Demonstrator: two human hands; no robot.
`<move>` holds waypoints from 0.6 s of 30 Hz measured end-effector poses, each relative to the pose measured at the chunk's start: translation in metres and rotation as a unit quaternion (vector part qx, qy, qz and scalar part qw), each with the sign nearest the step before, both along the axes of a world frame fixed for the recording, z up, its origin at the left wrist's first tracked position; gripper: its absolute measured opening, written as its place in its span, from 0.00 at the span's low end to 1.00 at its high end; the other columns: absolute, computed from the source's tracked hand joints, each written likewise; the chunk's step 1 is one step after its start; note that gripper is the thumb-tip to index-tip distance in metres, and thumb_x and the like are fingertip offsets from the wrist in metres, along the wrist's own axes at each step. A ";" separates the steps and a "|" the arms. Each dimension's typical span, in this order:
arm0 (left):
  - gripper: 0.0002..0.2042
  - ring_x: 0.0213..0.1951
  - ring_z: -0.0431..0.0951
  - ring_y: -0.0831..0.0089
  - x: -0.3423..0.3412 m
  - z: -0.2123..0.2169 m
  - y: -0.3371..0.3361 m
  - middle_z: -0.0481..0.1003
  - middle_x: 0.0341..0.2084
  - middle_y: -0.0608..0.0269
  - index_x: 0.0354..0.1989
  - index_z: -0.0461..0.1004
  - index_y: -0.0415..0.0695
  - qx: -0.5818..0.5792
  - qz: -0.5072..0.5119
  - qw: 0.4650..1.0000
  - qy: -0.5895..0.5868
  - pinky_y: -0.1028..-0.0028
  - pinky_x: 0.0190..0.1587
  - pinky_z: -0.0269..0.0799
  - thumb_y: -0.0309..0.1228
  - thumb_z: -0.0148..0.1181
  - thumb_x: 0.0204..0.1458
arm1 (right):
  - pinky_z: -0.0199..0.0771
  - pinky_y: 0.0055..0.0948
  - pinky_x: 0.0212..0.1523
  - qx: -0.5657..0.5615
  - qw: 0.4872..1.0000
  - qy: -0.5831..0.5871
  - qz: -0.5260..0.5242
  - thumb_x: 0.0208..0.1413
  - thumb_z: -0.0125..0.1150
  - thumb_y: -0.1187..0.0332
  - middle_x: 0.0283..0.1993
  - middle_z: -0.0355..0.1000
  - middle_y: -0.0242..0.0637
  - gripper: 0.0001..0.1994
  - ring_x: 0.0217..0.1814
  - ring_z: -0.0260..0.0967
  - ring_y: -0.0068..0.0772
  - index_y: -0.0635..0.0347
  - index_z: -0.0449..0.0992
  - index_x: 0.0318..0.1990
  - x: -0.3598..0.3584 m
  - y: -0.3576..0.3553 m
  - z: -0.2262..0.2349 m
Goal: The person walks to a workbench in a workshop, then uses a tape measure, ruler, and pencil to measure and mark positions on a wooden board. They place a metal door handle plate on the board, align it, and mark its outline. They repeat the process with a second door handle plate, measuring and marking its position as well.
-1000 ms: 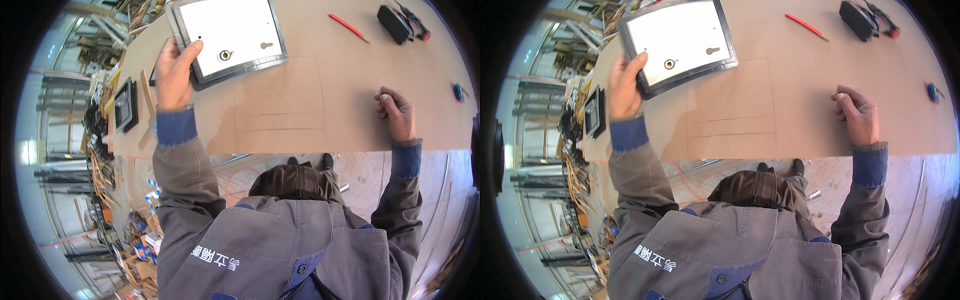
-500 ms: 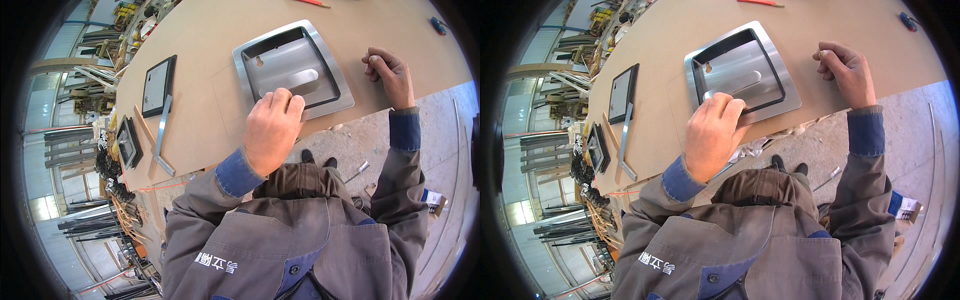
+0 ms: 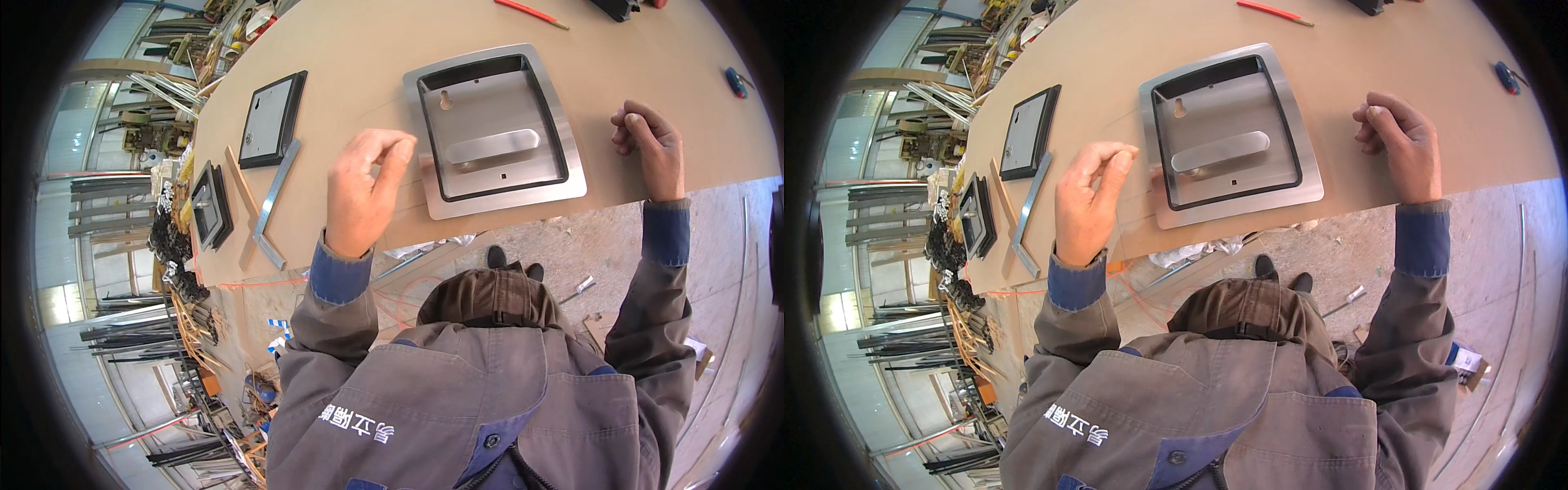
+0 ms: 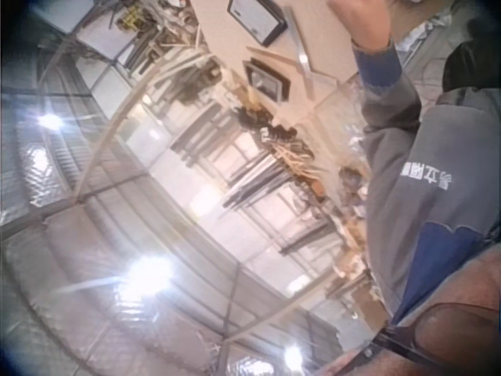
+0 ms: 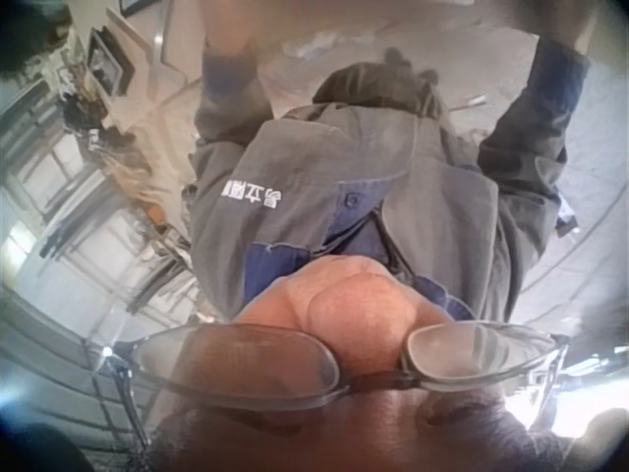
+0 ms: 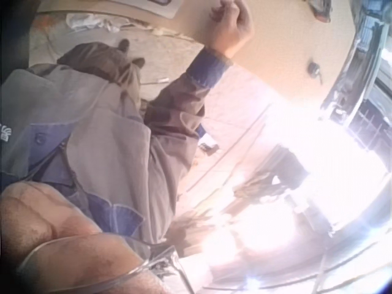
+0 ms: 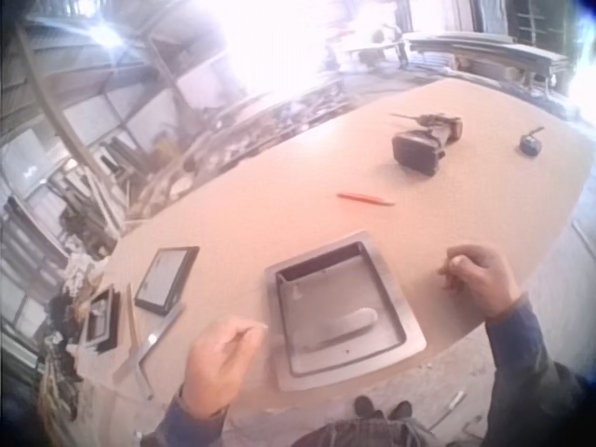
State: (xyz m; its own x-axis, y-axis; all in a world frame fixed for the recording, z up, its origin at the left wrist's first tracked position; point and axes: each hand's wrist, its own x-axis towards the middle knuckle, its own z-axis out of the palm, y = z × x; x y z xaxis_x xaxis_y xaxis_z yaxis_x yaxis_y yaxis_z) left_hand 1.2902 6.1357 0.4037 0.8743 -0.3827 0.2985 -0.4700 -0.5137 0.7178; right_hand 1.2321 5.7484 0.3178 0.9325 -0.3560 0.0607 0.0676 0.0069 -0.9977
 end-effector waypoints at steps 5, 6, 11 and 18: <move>0.07 0.37 0.79 0.59 0.017 -0.005 -0.019 0.79 0.35 0.55 0.41 0.80 0.39 0.036 -0.093 0.994 -0.051 0.66 0.41 0.75 0.30 0.63 0.60 | 0.76 0.24 0.36 -0.006 1.000 -0.003 -0.009 0.68 0.55 0.70 0.42 0.79 0.39 0.14 0.36 0.75 0.24 0.71 0.78 0.53 -0.001 0.000 0.000; 0.08 0.40 0.78 0.55 0.018 -0.005 -0.024 0.80 0.36 0.55 0.40 0.81 0.40 0.045 -0.102 0.992 -0.054 0.63 0.44 0.75 0.32 0.65 0.57 | 0.76 0.24 0.35 -0.017 1.000 -0.006 -0.007 0.68 0.55 0.70 0.42 0.79 0.39 0.14 0.36 0.75 0.24 0.71 0.78 0.53 -0.001 0.000 0.001; 0.14 0.44 0.75 0.61 0.022 -0.021 -0.034 0.80 0.38 0.62 0.43 0.81 0.46 0.121 -0.154 0.970 -0.147 0.63 0.49 0.69 0.40 0.70 0.53 | 0.76 0.25 0.35 -0.033 0.999 -0.010 -0.018 0.68 0.55 0.70 0.42 0.79 0.40 0.14 0.36 0.75 0.26 0.71 0.78 0.53 0.001 0.001 0.000; 0.16 0.40 0.76 0.65 0.031 -0.027 -0.034 0.80 0.34 0.66 0.44 0.82 0.48 0.147 -0.168 0.957 -0.186 0.66 0.48 0.65 0.40 0.73 0.49 | 0.77 0.24 0.35 -0.008 0.999 -0.004 -0.043 0.68 0.55 0.70 0.43 0.79 0.40 0.14 0.36 0.75 0.26 0.69 0.78 0.54 -0.001 -0.002 -0.006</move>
State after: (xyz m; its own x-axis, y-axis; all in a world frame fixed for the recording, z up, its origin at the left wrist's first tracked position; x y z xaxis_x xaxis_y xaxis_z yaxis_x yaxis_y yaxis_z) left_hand 1.3209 6.1017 0.3765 0.5414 -0.7386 0.4016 -0.8389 -0.4430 0.3162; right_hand 1.2314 5.7459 0.3121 0.8978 -0.4341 0.0743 0.0749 -0.0159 -0.9971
